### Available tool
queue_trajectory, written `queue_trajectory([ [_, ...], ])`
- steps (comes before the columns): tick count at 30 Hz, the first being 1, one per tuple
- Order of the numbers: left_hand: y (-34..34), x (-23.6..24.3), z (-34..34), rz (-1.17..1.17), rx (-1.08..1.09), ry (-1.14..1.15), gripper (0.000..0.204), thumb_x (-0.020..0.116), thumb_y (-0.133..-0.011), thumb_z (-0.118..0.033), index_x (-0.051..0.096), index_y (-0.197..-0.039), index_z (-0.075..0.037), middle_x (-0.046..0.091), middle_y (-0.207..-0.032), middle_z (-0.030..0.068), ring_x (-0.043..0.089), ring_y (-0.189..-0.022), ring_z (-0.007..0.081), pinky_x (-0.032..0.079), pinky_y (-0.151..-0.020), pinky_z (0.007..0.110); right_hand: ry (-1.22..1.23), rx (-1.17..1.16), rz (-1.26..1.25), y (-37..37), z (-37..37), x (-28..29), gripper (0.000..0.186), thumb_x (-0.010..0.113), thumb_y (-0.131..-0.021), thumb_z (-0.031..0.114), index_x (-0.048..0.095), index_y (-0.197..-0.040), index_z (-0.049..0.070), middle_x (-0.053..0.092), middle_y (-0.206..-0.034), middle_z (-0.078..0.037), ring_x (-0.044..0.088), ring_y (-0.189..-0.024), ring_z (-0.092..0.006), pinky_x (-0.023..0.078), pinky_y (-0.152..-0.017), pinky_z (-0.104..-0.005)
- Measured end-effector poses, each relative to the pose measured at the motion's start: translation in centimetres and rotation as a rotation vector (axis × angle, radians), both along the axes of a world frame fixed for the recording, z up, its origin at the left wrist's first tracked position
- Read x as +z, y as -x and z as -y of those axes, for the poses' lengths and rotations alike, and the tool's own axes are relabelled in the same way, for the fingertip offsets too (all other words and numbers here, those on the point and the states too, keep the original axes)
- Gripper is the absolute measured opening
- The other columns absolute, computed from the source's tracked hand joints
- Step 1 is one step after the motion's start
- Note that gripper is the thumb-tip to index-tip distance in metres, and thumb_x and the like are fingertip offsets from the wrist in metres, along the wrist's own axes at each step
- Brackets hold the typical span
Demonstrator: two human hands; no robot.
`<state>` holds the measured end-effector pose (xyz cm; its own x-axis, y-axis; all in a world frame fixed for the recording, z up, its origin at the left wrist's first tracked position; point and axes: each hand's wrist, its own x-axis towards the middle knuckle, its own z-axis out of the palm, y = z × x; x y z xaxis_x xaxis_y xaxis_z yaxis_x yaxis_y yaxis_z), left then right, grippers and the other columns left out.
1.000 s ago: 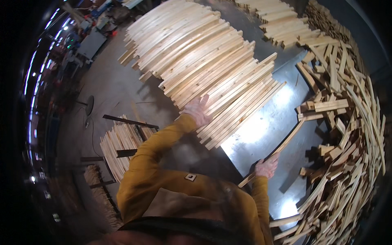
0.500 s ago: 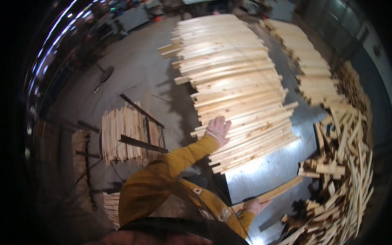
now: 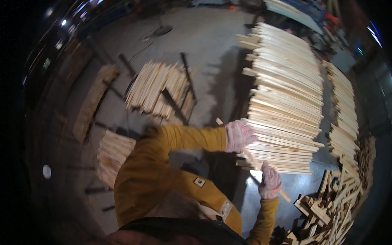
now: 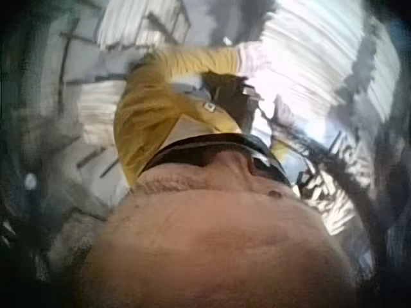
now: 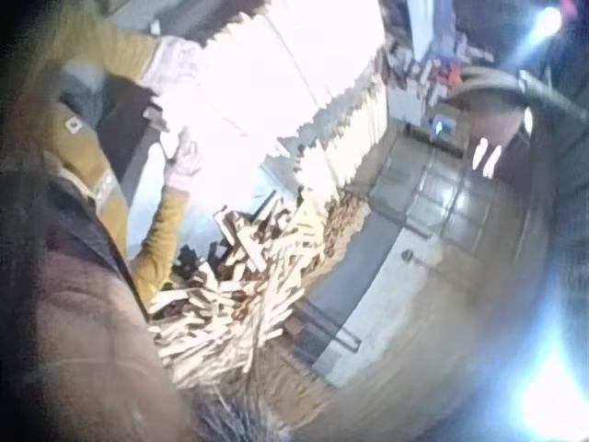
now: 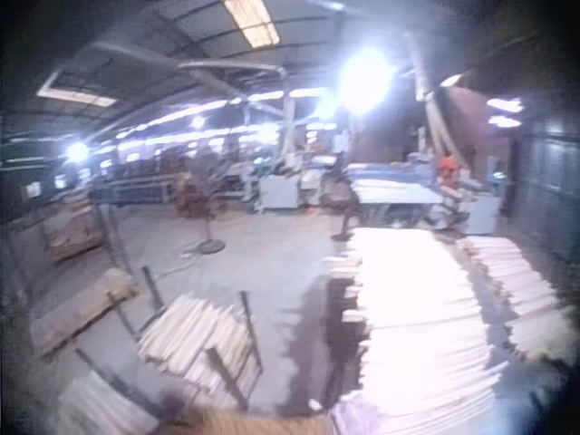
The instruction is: The person picks up wooden planks from a disorganized pile on a metal table and places them into a neat stack. They handle the planks one by one or in small groups, repeatedly moving them from the right side of the table to the left side.
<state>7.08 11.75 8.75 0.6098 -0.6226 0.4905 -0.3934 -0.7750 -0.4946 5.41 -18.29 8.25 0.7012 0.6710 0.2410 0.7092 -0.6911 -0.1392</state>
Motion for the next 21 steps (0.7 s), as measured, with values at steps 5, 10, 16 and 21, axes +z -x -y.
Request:
queue_trajectory([
  [5,4.3,1.3,-14.7,-0.988,0.294,0.543,0.033,0.052,-0.095,-0.042,0.063,-0.098,-0.011,0.068,-0.085,0.0139,0.069,-0.083,0.035,0.053,-0.068,0.048,-0.346,0.086,0.526,-3.4,-12.0,4.4,0.051,0.066,-0.086,0.003,0.054,-0.136,0.0,0.067,-0.119,-0.017,0.064,-0.108,-0.0338,0.051,-0.09,-0.0429],
  [10,8.6,-3.8,-36.4,-0.795,0.864,1.217,0.046,0.056,-0.094,-0.048,0.064,-0.117,-0.009,0.069,-0.109,0.0198,0.066,-0.102,0.0384,0.051,-0.088,0.045,-0.546,-0.09,0.201,-2.8,-23.0,-0.3,0.048,0.063,-0.092,0.006,0.052,-0.138,-0.002,0.061,-0.133,-0.017,0.059,-0.119,-0.0348,0.042,-0.105,-0.0423],
  [16,9.8,-26.5,-59.2,-0.36,0.954,1.936,0.048,0.058,-0.096,-0.043,0.061,-0.12,-0.002,0.068,-0.112,0.0235,0.063,-0.106,0.0378,0.047,-0.094,0.043,-0.724,-0.082,-0.212,-2.0,-39.5,-9.2,0.04,0.062,-0.092,0.001,0.058,-0.131,-0.002,0.064,-0.124,-0.018,0.064,-0.111,-0.0296,0.052,-0.097,-0.0363],
  [21,9.0,-32.6,-65.0,-0.792,1.354,1.833,0.059,0.052,-0.097,-0.053,0.055,-0.13,-0.005,0.061,-0.127,0.0216,0.058,-0.116,0.0369,0.044,-0.101,0.041,-0.374,0.084,-0.264,-2.0,-47.1,-7.7,0.039,0.053,-0.102,0.014,0.052,-0.137,-0.002,0.06,-0.129,-0.019,0.063,-0.115,-0.029,0.053,-0.098,-0.0358],
])
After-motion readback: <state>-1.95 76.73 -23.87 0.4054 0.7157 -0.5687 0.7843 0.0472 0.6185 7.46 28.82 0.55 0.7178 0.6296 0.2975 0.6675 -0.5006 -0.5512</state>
